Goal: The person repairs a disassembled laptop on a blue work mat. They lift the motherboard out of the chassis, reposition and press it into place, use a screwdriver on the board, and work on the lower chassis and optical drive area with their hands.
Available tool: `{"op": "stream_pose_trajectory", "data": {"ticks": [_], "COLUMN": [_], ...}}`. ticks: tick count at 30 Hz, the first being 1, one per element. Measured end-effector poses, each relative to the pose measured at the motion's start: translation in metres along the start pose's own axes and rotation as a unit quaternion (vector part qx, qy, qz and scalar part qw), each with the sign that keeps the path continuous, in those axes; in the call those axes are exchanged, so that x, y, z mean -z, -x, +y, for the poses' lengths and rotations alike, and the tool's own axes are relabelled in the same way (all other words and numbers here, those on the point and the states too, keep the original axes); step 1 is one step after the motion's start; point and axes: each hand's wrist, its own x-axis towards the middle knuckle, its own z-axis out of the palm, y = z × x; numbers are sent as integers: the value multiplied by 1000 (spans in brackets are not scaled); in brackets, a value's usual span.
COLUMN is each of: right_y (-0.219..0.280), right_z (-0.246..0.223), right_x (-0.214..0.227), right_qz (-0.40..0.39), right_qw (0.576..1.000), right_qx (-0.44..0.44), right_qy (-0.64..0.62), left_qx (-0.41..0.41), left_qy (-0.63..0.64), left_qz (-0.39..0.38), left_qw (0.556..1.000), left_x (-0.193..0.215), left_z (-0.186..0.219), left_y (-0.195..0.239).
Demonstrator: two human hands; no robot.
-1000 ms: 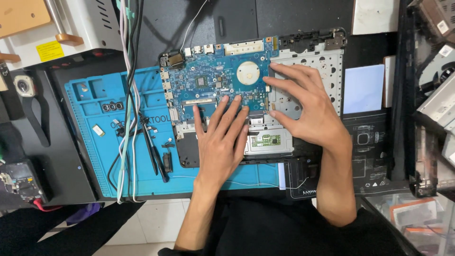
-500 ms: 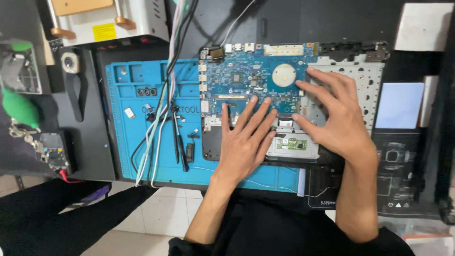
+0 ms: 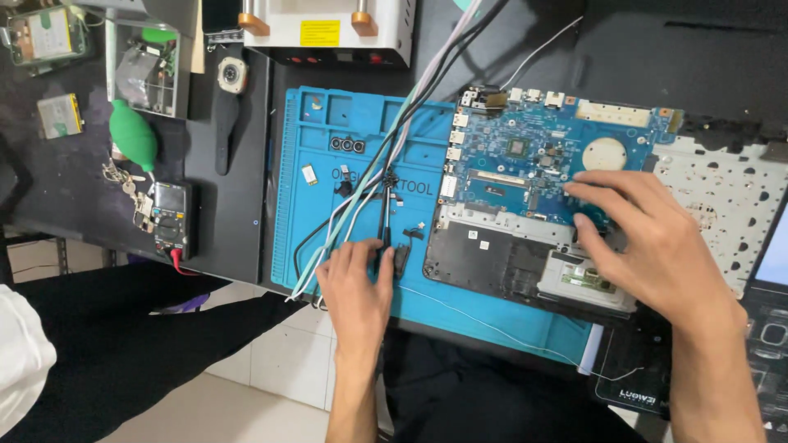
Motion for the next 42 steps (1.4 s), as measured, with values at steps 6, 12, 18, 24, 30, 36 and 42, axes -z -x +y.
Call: {"op": "stream_pose_trajectory", "data": {"ticks": [6,12,18,24,30,36,42], "right_y": [-16,-18,-14,-13,-10,-9,-11], "right_z": [7,16,24,21,22,22,20], "right_x": [-22,-23,-25,-25,-25,-27,-25], "right_qz": [-10,-12,-16,6,14,-2,-5], "right_qw": [996,989,985,986,983,985,987], "right_qx": [39,-19,-9,19,99,57,58], "right_qy": [-75,-148,-173,-164,-152,-164,-152], "left_qx": [-22,12,34,-8,-75,14,34], "left_qy": [-7,17,78,141,182,138,91], "left_qz": [4,-5,-15,-41,-50,54,70], "left_qw": [1000,1000,996,989,979,989,993], "left_x": [-2,-5,14,17,3,3,-4], "left_z": [6,11,17,33,55,26,8], "left_y": [-2,-6,3,7,1,-17,-15]}}
